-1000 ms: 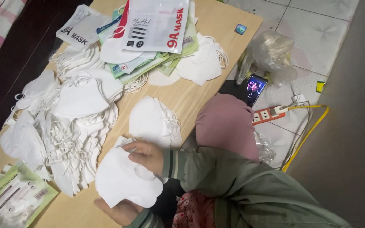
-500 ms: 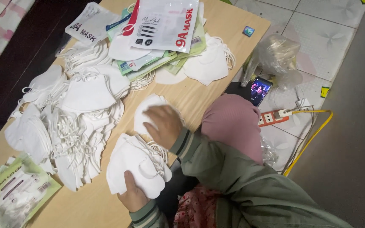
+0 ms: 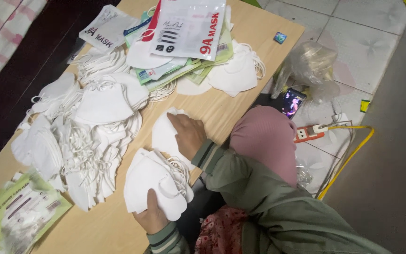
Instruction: Sorting and stacking white face masks on a table for packaging.
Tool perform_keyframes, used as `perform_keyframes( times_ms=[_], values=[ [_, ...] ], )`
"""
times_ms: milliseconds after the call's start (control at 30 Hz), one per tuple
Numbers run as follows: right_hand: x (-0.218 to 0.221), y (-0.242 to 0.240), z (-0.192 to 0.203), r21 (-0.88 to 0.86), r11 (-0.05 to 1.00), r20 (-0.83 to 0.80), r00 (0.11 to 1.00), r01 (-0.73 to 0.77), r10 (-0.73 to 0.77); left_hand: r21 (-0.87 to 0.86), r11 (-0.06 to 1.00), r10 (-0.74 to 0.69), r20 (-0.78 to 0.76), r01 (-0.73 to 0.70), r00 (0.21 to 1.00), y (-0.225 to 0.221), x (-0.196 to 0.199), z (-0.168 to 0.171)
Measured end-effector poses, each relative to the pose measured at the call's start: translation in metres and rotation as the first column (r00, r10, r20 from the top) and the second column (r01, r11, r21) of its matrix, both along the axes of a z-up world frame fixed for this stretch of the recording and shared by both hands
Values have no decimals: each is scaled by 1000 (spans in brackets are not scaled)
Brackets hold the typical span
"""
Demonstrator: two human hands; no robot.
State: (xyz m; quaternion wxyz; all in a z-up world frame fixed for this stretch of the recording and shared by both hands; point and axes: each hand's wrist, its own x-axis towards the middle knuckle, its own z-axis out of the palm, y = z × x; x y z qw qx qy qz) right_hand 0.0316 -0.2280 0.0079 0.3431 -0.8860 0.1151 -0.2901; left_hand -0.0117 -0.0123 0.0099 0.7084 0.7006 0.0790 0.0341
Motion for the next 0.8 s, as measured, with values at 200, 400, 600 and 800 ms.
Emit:
perform_keyframes(
  times_ms=[200,400,600,800],
  values=[
    [4,-6,-13,443,896,80,996,0,-39,329,928,85,272,-176,959,-2,2,-12],
    [-8,4,6,757,602,291,956,-255,40,361,913,79,302,-191,950,-6,-2,0],
    [-13,25,-11,908,-189,412,881,-375,232,326,934,86,197,-148,977,4,8,-11],
    [-23,57,-20,873,262,232,823,-411,518,215,969,105,97,-124,990,3,10,-2]
  ],
)
